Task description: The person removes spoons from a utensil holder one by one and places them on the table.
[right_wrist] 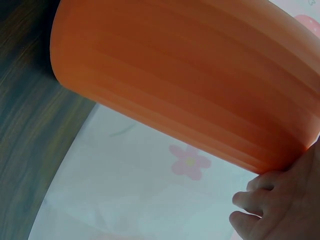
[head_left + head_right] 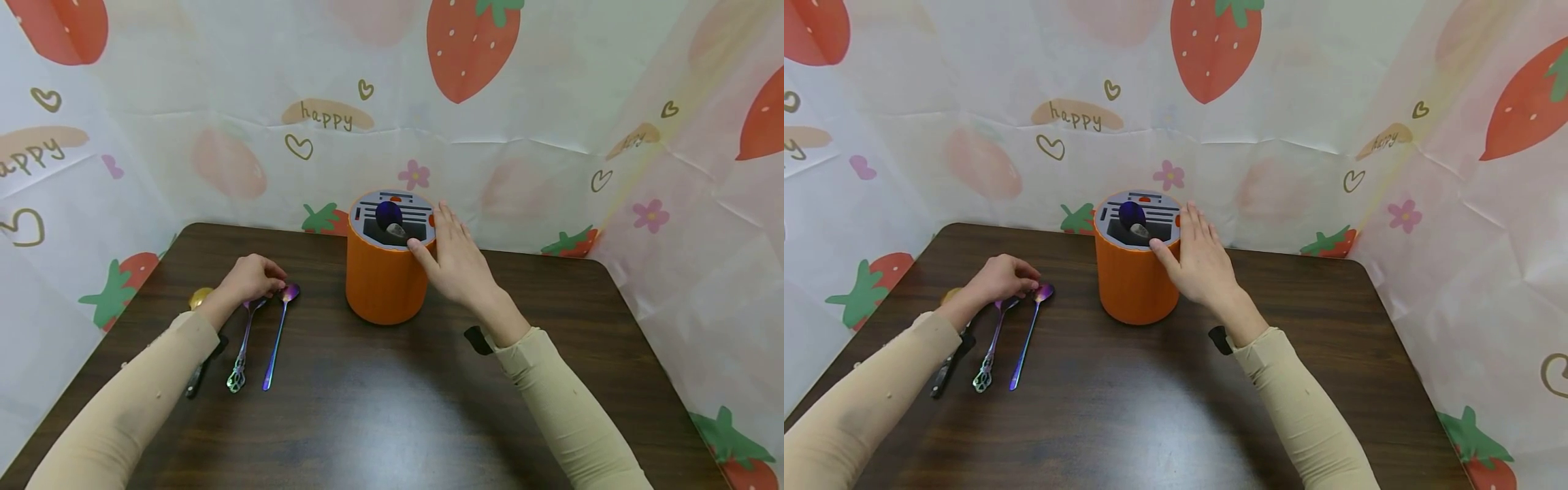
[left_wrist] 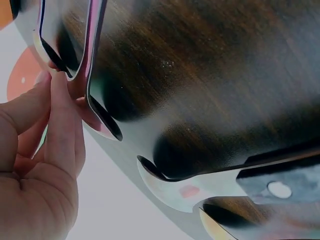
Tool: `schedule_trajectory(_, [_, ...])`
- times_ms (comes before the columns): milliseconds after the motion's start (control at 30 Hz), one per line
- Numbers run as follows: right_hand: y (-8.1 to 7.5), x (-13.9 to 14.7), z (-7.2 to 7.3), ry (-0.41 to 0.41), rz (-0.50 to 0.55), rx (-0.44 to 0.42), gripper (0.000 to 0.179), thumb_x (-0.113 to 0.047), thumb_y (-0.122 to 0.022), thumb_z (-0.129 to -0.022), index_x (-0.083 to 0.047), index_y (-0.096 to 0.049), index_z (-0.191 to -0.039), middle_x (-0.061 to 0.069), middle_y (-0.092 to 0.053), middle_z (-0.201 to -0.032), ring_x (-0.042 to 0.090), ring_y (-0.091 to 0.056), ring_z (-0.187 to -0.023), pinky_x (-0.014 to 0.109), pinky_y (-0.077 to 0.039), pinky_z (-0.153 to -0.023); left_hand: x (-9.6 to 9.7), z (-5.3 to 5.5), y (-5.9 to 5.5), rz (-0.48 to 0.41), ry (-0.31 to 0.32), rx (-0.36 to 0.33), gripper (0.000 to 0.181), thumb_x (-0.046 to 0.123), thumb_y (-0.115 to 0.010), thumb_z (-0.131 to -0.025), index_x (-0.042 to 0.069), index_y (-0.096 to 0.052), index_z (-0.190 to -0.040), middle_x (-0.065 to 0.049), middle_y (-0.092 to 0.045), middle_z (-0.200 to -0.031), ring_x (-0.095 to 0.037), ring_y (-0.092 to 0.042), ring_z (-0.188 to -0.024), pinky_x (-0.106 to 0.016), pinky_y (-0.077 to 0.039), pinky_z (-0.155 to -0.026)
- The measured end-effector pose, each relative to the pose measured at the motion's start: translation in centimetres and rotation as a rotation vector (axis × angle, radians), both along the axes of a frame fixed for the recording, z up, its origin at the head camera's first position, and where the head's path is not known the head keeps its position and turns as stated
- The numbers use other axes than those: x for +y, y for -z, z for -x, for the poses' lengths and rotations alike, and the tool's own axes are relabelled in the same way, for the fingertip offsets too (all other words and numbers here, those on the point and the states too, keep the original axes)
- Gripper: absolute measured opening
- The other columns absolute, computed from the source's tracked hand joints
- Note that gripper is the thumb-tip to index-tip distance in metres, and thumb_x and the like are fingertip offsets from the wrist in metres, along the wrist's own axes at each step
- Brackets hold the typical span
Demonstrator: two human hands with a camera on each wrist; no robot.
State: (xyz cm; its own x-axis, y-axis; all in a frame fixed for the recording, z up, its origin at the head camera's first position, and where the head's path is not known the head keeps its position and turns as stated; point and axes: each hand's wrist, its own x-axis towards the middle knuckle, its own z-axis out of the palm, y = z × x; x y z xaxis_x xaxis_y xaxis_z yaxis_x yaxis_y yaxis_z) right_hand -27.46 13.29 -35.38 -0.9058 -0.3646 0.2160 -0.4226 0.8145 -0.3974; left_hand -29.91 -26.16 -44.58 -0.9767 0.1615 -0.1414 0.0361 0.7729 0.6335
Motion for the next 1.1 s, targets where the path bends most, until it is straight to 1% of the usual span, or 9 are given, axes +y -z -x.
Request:
schedule_trajectory(100, [0.0,0.0,0.0,0.001,-0.001,-0.001,0.091,-0.074,-0.024,-0.103,-0.014,-0.002,-0.168,0.006,0.003,-0.175,0.028,-0.003,-0.161,0.05,-0.004,-0.13,-0.1,-0.2,0.0,-0.005,0.005,0.016,0.026,0.01,-0.069,-0.101,-0.006,-0.073,-0.121,-0.02,-0.076,-0.108,-0.022,-0.075,-0.079,-0.036,-0.063,-0.073])
schedule_trajectory(200, [0.0,0.0,0.0,0.002,-0.003,-0.001,0.091,-0.074,-0.023,-0.103,-0.013,-0.002,-0.168,0.007,0.003,-0.175,0.028,-0.003,-0.161,0.05,-0.004,-0.13,0.0,-0.3,-0.1,0.006,0.006,0.075,0.029,0.016,-0.068,-0.103,-0.004,-0.072,-0.124,-0.021,-0.075,-0.115,-0.031,-0.074,-0.095,-0.046,-0.06,-0.086])
schedule_trajectory(300, [-0.1,0.0,0.0,0.001,-0.004,0.003,0.091,-0.074,-0.023,-0.103,-0.013,-0.002,-0.168,0.008,0.002,-0.175,0.031,-0.005,-0.161,0.05,-0.004,-0.13,0.1,-0.4,-0.3,-0.003,-0.007,0.148,0.034,0.023,-0.066,-0.105,-0.001,-0.07,-0.128,-0.022,-0.072,-0.123,-0.038,-0.068,-0.111,-0.055,-0.054,-0.097])
schedule_trajectory(467, [-0.1,-0.1,0.0,0.002,-0.006,0.006,0.092,-0.074,-0.024,-0.103,-0.012,-0.003,-0.168,0.009,0.001,-0.175,0.031,-0.006,-0.161,0.051,-0.005,-0.13,0.9,-0.8,-1.0,-0.117,-0.054,0.241,0.043,0.034,-0.059,-0.108,0.004,-0.065,-0.138,-0.02,-0.069,-0.131,-0.039,-0.063,-0.12,-0.057,-0.051,-0.102])
schedule_trajectory(600, [-0.1,-0.1,-0.1,0.0,-0.003,0.007,0.092,-0.074,-0.024,-0.103,-0.012,-0.004,-0.168,0.009,0.001,-0.175,0.031,-0.006,-0.161,0.05,-0.004,-0.13,1.9,-1.3,-1.9,-0.241,-0.106,0.335,0.046,0.039,-0.058,-0.108,0.007,-0.064,-0.141,-0.017,-0.068,-0.132,-0.036,-0.063,-0.122,-0.054,-0.051,-0.103])
schedule_trajectory(733, [0.0,-0.1,-0.1,-0.001,-0.002,0.008,0.091,-0.073,-0.024,-0.104,-0.012,-0.004,-0.168,0.008,0.001,-0.175,0.032,-0.007,-0.161,0.05,-0.005,-0.13,3.2,-1.6,-3.3,-0.356,-0.134,0.421,0.045,0.038,-0.058,-0.108,0.009,-0.063,-0.142,-0.013,-0.07,-0.133,-0.031,-0.064,-0.123,-0.046,-0.051,-0.105])
schedule_trajectory(833, [-0.1,-0.1,-0.1,0.0,-0.001,0.005,0.091,-0.073,-0.024,-0.104,-0.012,-0.004,-0.168,0.008,0.001,-0.175,0.032,-0.006,-0.161,0.05,-0.005,-0.13,4.2,-2.1,-4.8,-0.446,-0.135,0.463,0.044,0.035,-0.057,-0.109,0.009,-0.063,-0.143,-0.012,-0.07,-0.133,-0.025,-0.065,-0.122,-0.035,-0.052,-0.105])
schedule_trajectory(967, [-0.1,-0.1,-0.1,0.002,0.002,-0.002,0.092,-0.074,-0.024,-0.103,-0.012,-0.004,-0.168,0.008,0.001,-0.175,0.029,-0.004,-0.161,0.05,-0.004,-0.13,5.6,-2.9,-7.0,-0.579,-0.128,0.518,0.039,0.026,-0.06,-0.108,0.007,-0.064,-0.142,-0.014,-0.07,-0.131,-0.011,-0.065,-0.117,-0.021,-0.051,-0.099])
schedule_trajectory(1100, [-0.1,-0.1,0.0,0.003,0.001,0.0,0.092,-0.074,-0.024,-0.103,-0.012,-0.004,-0.168,0.009,0.001,-0.175,0.029,-0.004,-0.161,0.049,-0.004,-0.13,7.1,-3.2,-8.6,-0.693,-0.109,0.575,0.036,0.017,-0.064,-0.105,0.005,-0.065,-0.139,-0.017,-0.07,-0.129,-0.005,-0.064,-0.109,-0.018,-0.051,-0.092])
